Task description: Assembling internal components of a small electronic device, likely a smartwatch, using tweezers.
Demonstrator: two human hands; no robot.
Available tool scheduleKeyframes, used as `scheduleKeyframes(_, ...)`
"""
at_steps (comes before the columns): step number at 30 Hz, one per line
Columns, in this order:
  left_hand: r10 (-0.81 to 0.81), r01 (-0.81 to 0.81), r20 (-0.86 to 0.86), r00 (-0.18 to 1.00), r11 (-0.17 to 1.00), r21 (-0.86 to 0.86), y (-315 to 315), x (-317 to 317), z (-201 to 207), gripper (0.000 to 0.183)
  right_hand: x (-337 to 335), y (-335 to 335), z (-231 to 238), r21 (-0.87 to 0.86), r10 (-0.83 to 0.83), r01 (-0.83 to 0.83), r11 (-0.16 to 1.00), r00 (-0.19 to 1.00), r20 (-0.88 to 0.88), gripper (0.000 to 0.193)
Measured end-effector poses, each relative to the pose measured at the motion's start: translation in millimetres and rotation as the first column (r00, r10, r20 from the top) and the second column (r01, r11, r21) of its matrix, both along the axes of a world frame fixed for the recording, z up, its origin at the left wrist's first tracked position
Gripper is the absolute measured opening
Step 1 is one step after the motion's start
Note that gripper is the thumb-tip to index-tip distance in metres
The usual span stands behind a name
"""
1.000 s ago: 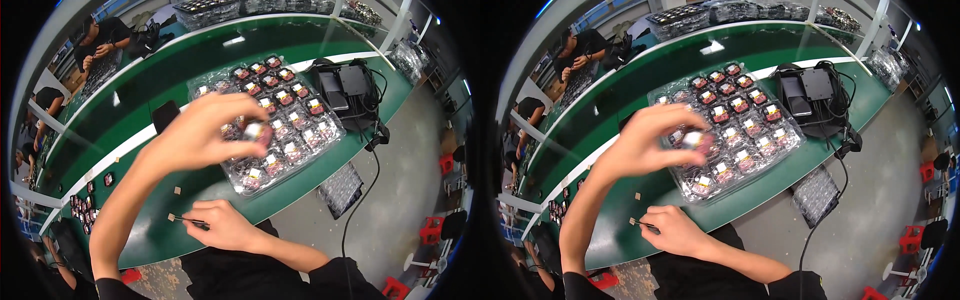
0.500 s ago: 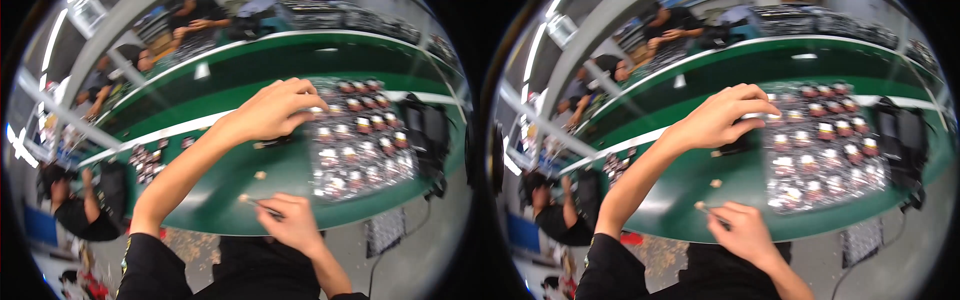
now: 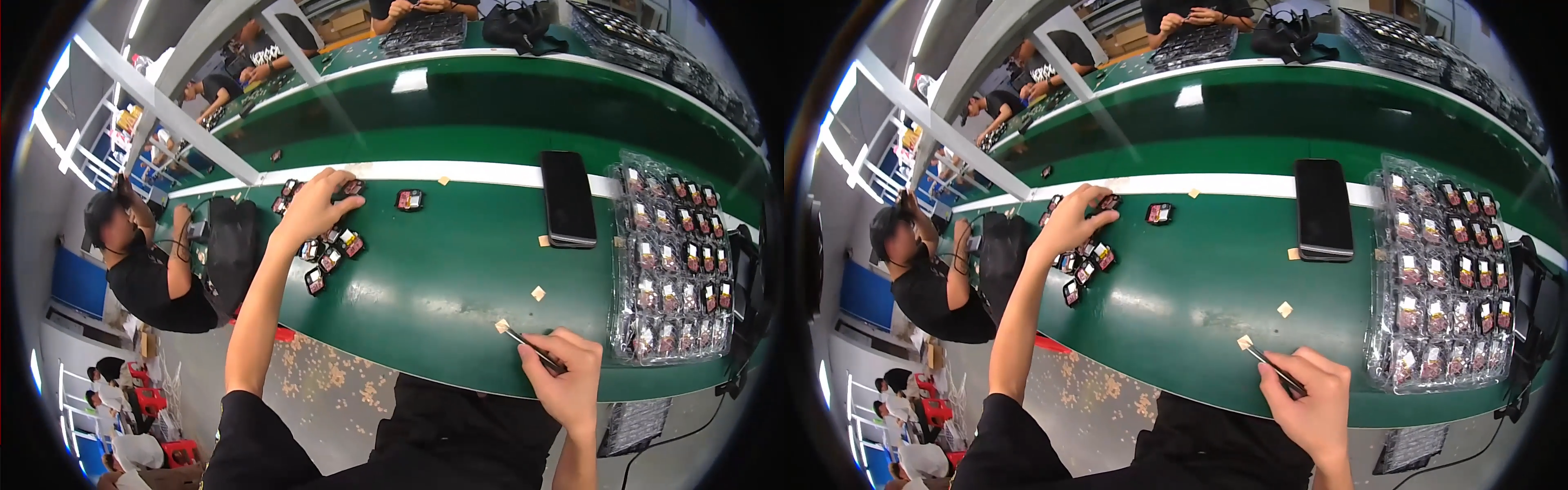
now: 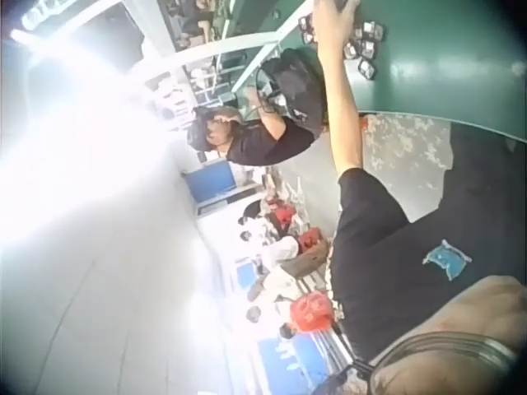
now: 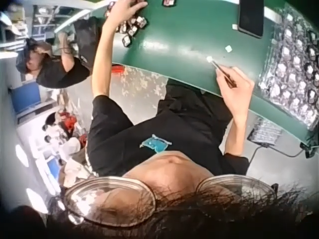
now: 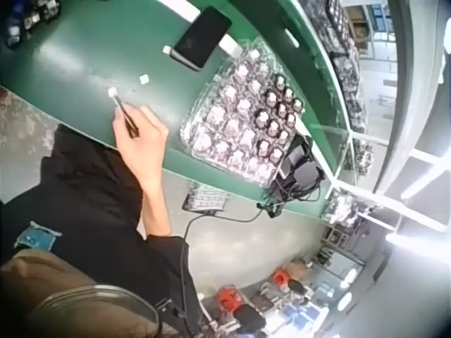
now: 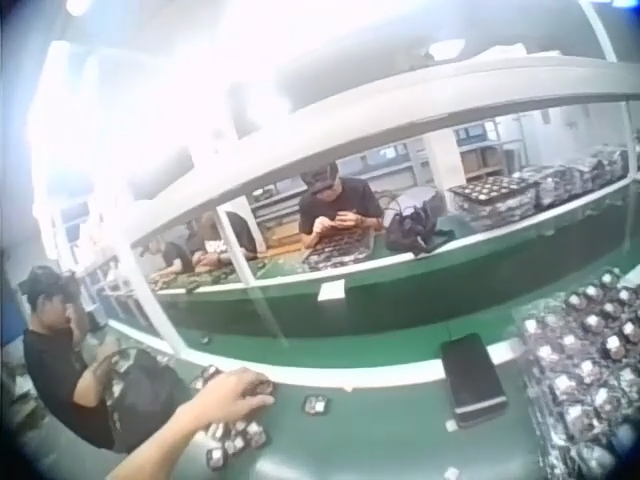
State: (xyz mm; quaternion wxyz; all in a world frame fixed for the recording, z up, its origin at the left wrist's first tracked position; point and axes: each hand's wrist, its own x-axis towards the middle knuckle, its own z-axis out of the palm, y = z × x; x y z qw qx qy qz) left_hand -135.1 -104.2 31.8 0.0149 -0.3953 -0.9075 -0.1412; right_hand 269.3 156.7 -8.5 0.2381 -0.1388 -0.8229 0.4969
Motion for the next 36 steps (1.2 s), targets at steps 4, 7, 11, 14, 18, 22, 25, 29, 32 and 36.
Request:
scheduleKeyframes(4,-0.080,0.078,0.017,0.997,0.993,0.094,18.5,17.8,0.1,0.039,-0.4,-1.1,1.0,0.019,-0.033,0.033,0.999,0.999,0.016,0.018)
scheduleKeyframes(7,-0.134,0.133,-0.003,0.991,0.984,0.119,26.2,44.8,4.4,0.050,0.9,-1.0,3.4,0.034,-0.052,0.051,0.998,0.998,0.026,0.017)
scheduleKeyframes(11,-0.286,0.256,0.106,0.952,0.937,0.237,36.9,112.2,19.2,0.059,-1.6,1.2,6.3,0.027,-0.069,0.069,0.997,0.997,0.027,0.018)
scheduleKeyframes(14,-0.577,0.467,0.278,0.768,0.802,0.373,57.5,154.5,1.2,0.057,-1.3,7.0,1.4,-0.086,-0.071,0.074,0.994,0.997,0.032,0.018)
scheduleKeyframes(18,-0.684,0.573,0.356,0.637,0.729,0.375,68.9,175.9,-17.2,0.061,-1.5,7.5,0.4,-0.193,-0.067,0.072,0.979,0.997,0.031,0.019)
scheduleKeyframes(22,-0.609,0.500,0.278,0.743,0.781,0.375,69.0,193.9,-16.0,0.070,2.6,7.6,1.5,-0.123,-0.032,0.038,0.992,0.998,0.051,0.021)
scheduleKeyframes(25,-0.517,0.472,0.160,0.841,0.845,0.250,66.4,201.7,-22.3,0.073,1.5,6.2,0.3,-0.127,-0.033,0.037,0.991,0.999,0.028,0.021)
scheduleKeyframes(29,-0.510,0.465,0.172,0.842,0.850,0.247,61.8,198.4,-26.8,0.058,2.1,6.9,1.6,-0.106,-0.023,0.026,0.994,0.999,0.026,0.019)
scheduleKeyframes(32,-0.554,0.479,0.195,0.809,0.815,0.327,63.2,198.6,-32.5,0.061,-2.6,8.5,3.0,-0.121,0.025,-0.023,0.992,1.000,0.015,0.019)
scheduleKeyframes(36,-0.573,0.498,0.209,0.792,0.805,0.322,66.3,199.6,-31.9,0.061,-12.9,10.8,3.0,-0.087,0.119,-0.118,0.989,0.993,0.003,0.012)
